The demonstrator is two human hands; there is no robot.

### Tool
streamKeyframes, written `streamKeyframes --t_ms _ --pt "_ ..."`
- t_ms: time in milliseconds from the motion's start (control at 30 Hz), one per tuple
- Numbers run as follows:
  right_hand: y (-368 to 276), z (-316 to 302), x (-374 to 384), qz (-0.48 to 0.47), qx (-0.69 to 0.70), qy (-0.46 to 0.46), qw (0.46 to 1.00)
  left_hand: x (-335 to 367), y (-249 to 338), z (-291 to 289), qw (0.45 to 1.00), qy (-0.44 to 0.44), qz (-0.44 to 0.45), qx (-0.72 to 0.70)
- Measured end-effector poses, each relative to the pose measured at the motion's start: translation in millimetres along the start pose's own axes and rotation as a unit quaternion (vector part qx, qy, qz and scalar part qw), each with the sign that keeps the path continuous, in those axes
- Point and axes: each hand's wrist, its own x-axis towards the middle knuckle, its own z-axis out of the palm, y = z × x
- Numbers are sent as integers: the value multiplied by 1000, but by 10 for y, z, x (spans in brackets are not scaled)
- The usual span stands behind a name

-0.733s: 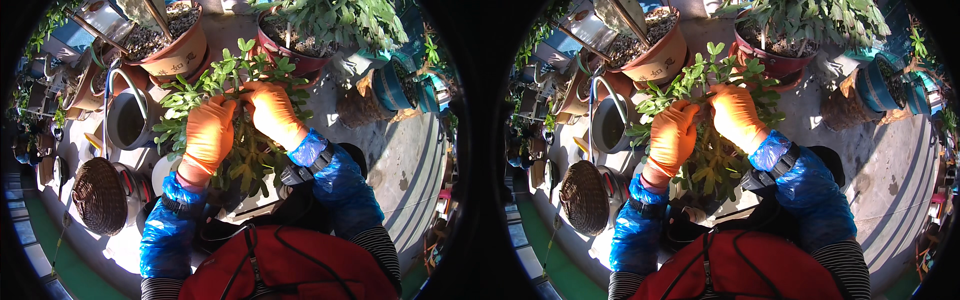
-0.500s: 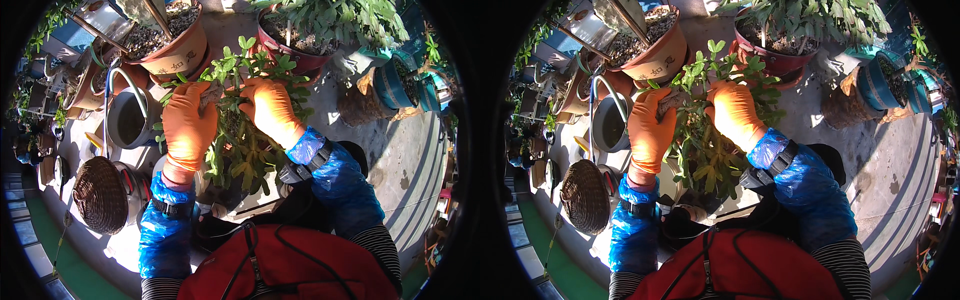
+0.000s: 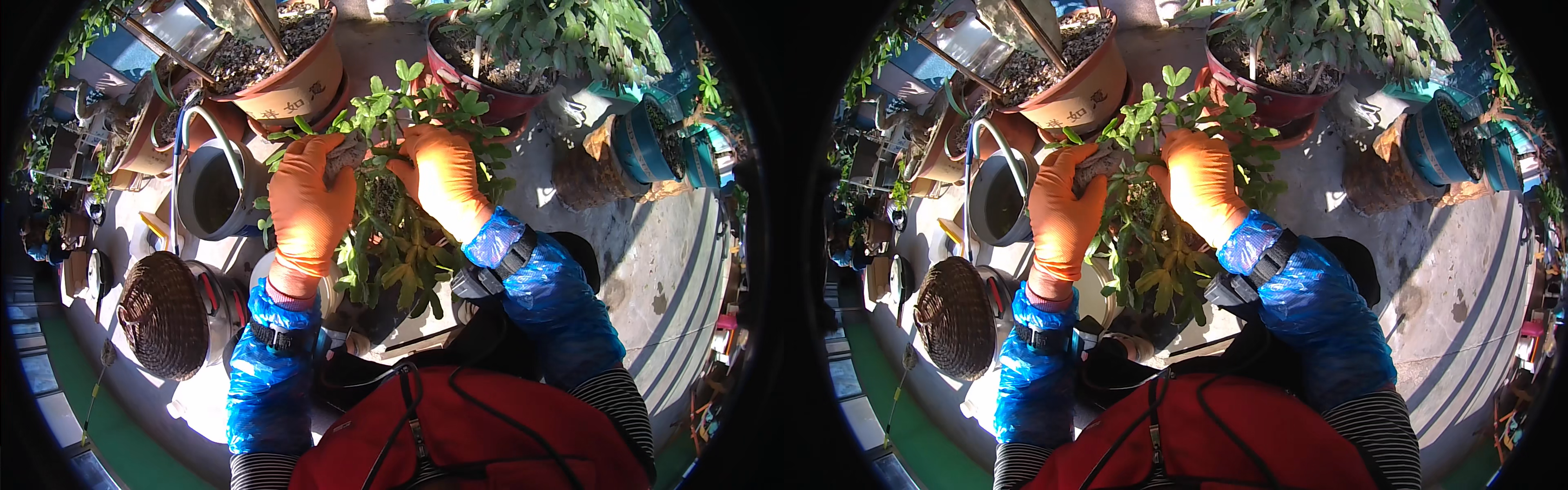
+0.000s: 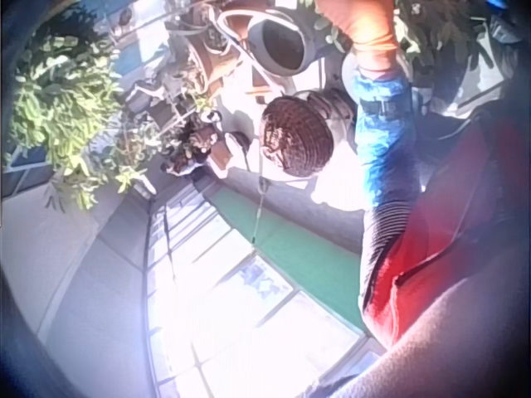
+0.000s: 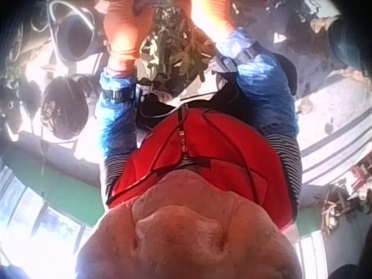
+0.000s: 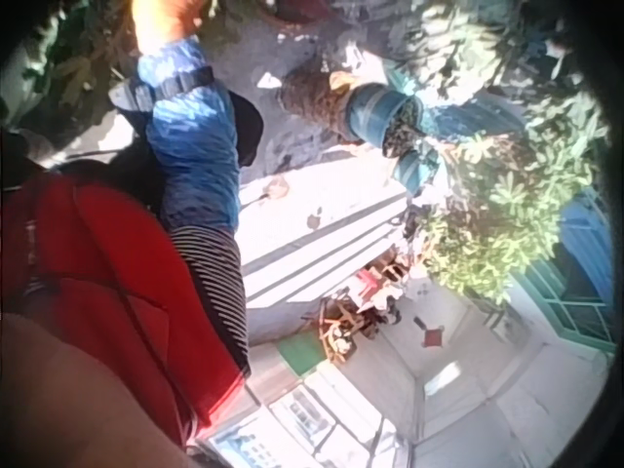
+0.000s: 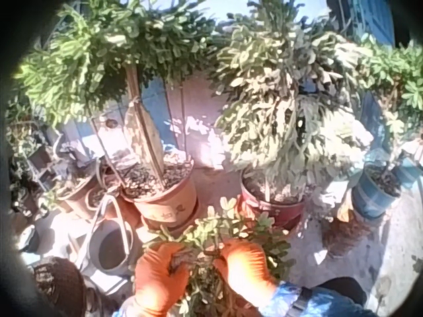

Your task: The person wipes the leaves of a potted plant with a damp cloth. They repeatedly dip the cloth into a bucket of water and continue wiping different leaves on the same plant.

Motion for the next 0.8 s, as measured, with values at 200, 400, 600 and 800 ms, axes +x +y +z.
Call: streamKeyframes --t_ms 200,400,600,800 --pt "-52 -10 -23 -7 -26 2 1000 -15 -17 27 1000 -2 20 11" --pt "-99 2 0 17 -69 -30 997 -110 -32 241 985 -83 130 81" --pt "-115 -105 -14 38 -9 -66 997 -87 -136 221 944 -81 185 260" --pt "-74 -118 -55 27 -8 -59 998 -32 -86 116 971 -21 148 187"
